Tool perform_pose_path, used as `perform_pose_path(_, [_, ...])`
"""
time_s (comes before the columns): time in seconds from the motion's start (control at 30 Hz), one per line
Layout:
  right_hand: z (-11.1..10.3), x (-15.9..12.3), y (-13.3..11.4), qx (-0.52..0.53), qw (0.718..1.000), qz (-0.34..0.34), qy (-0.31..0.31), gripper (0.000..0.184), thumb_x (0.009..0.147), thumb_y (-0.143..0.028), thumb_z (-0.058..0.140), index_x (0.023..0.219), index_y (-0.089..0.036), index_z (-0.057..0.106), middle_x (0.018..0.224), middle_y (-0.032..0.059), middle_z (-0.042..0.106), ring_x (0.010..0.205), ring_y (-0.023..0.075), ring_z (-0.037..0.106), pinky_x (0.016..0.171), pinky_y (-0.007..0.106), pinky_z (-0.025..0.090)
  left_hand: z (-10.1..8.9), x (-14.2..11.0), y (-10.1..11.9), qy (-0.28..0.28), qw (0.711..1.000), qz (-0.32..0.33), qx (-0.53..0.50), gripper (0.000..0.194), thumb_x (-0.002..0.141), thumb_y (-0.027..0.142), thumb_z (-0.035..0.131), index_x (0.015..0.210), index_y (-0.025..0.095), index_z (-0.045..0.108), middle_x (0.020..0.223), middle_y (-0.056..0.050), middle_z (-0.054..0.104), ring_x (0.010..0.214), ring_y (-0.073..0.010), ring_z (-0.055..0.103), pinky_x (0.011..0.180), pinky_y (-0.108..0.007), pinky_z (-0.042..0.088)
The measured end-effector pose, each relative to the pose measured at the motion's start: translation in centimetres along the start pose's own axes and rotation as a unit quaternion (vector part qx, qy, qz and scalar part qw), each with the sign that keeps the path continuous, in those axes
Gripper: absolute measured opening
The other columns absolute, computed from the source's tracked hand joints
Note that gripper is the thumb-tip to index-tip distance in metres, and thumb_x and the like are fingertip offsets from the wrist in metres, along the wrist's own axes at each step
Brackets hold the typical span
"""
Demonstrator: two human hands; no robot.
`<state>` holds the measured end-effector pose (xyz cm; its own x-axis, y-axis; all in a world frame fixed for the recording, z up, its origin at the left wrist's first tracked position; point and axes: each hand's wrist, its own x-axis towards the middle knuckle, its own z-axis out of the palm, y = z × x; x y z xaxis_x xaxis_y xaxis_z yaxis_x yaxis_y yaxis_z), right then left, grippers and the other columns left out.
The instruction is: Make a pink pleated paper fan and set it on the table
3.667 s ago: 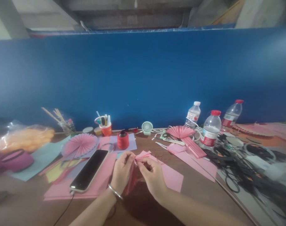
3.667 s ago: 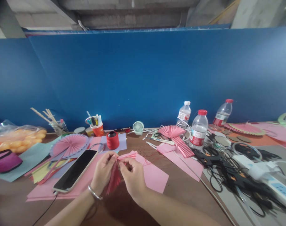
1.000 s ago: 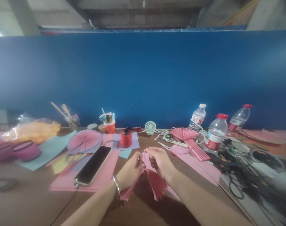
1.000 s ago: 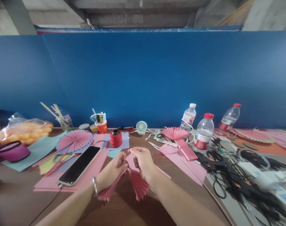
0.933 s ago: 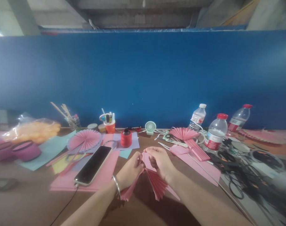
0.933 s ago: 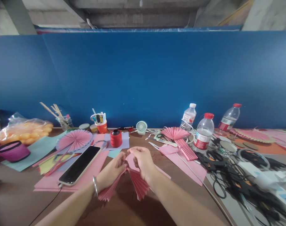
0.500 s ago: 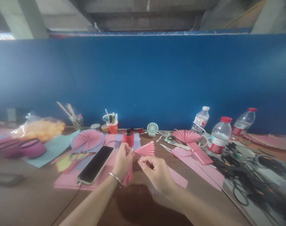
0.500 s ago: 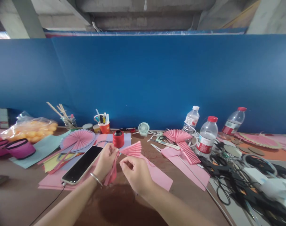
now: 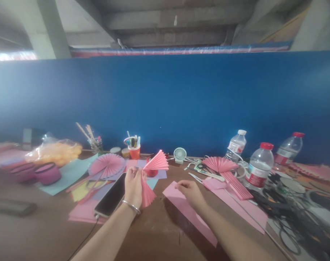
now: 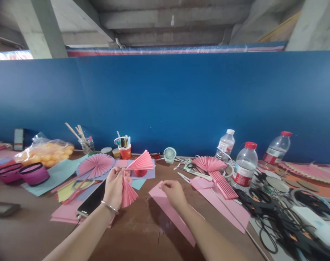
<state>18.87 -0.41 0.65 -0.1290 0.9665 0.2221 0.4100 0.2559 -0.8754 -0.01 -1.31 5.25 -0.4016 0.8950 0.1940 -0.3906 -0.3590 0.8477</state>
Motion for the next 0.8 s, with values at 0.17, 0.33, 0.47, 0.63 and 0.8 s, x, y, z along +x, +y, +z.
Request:
perform_pose_path(0.17, [-3.0,1.7,2.2,-0.131,0.99,0.022,0.05,0.021,0.07,-0.024,0.045,0.058,-0.019,0.062,0.066,0.0021,0.063,0.064,0.0168,0.054,0.058,0.025,0.034,-0.6,0.8,0.3,0.014,0.999,0.014,-0.039,0.026,0.067,0.02,0.06,0.07,0.021,0.034,0.054,0.009,0.04,0.044,-0.0041,0.041,0.044,-0.014,0.032])
perform_pose_path(0.33, [-4.7,2.1,4.0,-0.233,0.961,0.068,0.134,0.022,0.071,-0.015,0.043,0.062,-0.017,0.063,0.073,0.0116,0.062,0.079,0.0258,0.054,0.072,0.037,0.032,-0.6,0.3,0.2,-0.012,0.998,-0.008,-0.054,0.023,0.068,0.017,0.059,0.069,0.02,0.036,0.055,0.009,0.042,0.043,-0.0036,0.04,0.044,-0.014,0.032])
perform_pose_path(0.47, [-3.4,1.2,2.6,-0.208,0.965,-0.054,0.15,0.027,0.07,-0.01,0.044,0.089,-0.017,0.062,0.106,0.0124,0.056,0.107,0.0266,0.042,0.091,0.039,0.023,-0.3,-0.4,-0.8,-0.065,0.992,-0.065,-0.086,0.021,0.07,0.018,0.059,0.069,0.019,0.038,0.059,0.006,0.046,0.045,-0.0033,0.042,0.045,-0.015,0.032])
perform_pose_path(0.63, [1.6,-1.1,-1.0,0.196,0.978,-0.068,0.032,0.019,0.082,-0.031,0.042,0.089,-0.019,0.054,0.09,0.0058,0.059,0.09,0.0196,0.053,0.085,0.034,0.037,0.5,-2.0,-2.1,-0.11,0.98,-0.128,-0.101,0.02,0.069,0.017,0.059,0.07,0.018,0.039,0.057,0.007,0.046,0.044,-0.0032,0.042,0.044,-0.015,0.032])
perform_pose_path(0.8, [4.6,-2.5,-2.3,0.387,0.918,-0.017,-0.089,0.03,0.076,-0.036,0.054,0.1,-0.018,0.054,0.093,0.0054,0.061,0.088,0.0184,0.055,0.082,0.032,0.04,1.7,-4.4,-2.7,-0.141,0.978,-0.149,-0.032,0.021,0.072,0.021,0.058,0.07,0.018,0.038,0.056,0.007,0.048,0.047,-0.0055,0.047,0.049,-0.017,0.036])
